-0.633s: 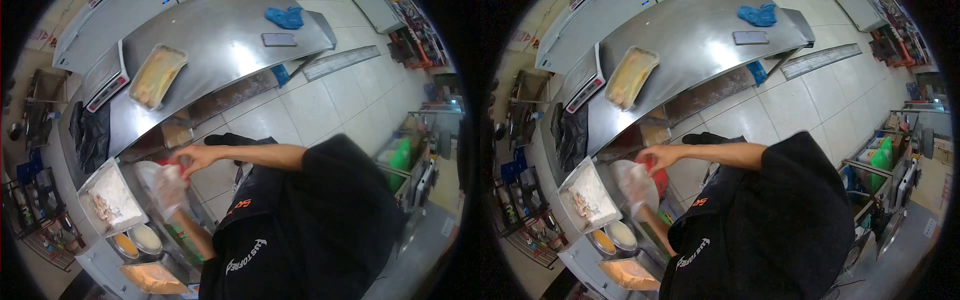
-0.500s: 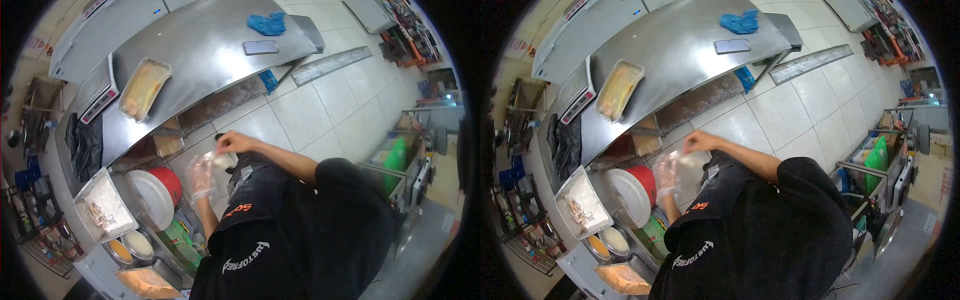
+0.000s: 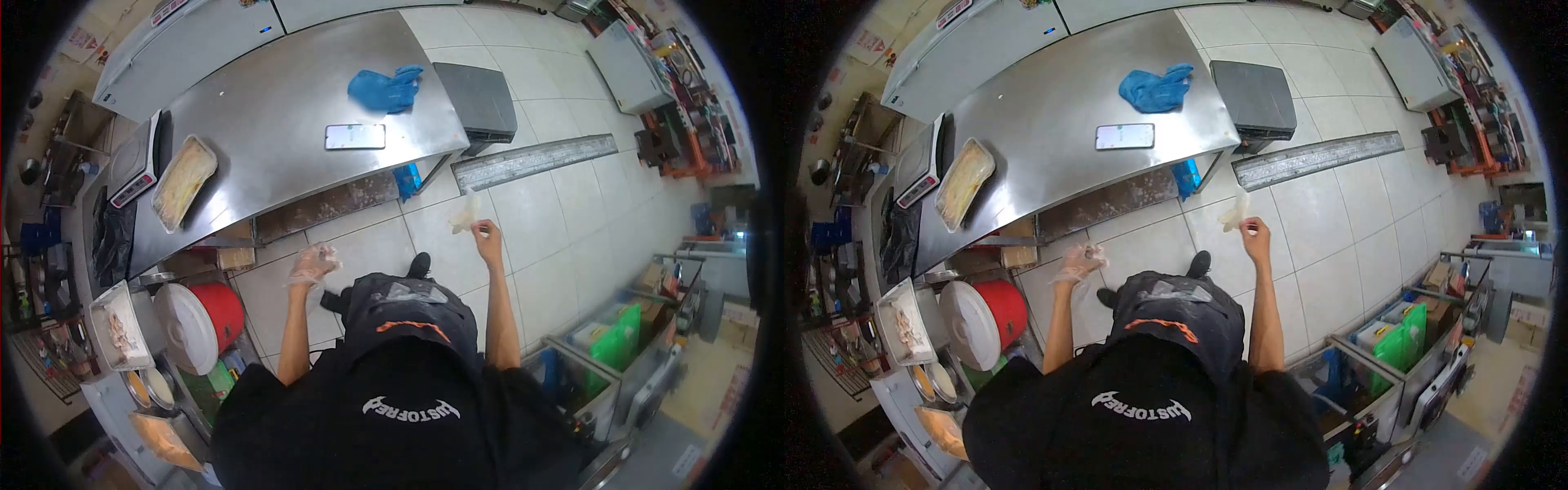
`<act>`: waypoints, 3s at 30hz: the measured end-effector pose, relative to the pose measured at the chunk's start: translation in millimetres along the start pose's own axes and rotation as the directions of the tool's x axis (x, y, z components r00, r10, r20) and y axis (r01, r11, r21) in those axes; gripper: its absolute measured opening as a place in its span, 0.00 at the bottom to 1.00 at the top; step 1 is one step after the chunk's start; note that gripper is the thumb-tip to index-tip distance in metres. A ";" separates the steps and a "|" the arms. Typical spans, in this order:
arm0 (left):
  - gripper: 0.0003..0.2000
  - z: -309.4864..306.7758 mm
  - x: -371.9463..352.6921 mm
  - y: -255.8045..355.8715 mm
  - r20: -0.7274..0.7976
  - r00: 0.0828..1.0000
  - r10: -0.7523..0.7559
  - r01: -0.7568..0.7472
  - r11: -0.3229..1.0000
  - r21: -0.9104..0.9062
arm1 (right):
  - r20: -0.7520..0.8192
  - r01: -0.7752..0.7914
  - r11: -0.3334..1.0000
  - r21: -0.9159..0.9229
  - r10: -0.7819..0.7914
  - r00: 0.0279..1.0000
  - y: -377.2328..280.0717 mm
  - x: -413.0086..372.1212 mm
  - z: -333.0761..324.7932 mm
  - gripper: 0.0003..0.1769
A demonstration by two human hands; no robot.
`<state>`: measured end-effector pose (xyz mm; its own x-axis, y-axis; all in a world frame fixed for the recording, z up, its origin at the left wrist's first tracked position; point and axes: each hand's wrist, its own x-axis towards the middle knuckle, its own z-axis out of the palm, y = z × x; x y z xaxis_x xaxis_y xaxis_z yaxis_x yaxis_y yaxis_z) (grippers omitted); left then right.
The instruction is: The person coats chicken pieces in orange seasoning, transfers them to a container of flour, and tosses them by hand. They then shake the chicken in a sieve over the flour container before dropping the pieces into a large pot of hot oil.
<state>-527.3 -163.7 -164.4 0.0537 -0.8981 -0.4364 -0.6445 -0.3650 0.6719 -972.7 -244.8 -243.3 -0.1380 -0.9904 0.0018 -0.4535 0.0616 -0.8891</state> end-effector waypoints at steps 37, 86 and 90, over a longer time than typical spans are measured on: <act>0.18 449.6 54.6 319.0 0.220 0.418 -0.881 0.340 -0.072 -0.937 | 0.701 0.328 0.815 -0.478 0.129 0.702 245.5 648.2 -85.5 0.15; 0.13 700.4 -374.7 121.4 0.127 -0.295 -0.947 -0.051 -0.117 -0.992 | 0.151 0.234 0.366 0.901 0.242 -0.959 -165.5 -575.5 279.1 0.14; 0.09 646.9 -485.4 21.1 -0.004 -0.105 -0.994 0.642 -0.065 -0.764 | 0.159 0.331 0.409 0.850 0.400 -0.902 -161.4 -638.9 340.4 0.16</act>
<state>-1060.4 423.1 -325.6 0.6386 0.4565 -0.6195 0.6587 -0.7405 0.1334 -511.7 336.0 -256.8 0.0829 0.8988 -0.4305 0.5175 -0.4080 -0.7521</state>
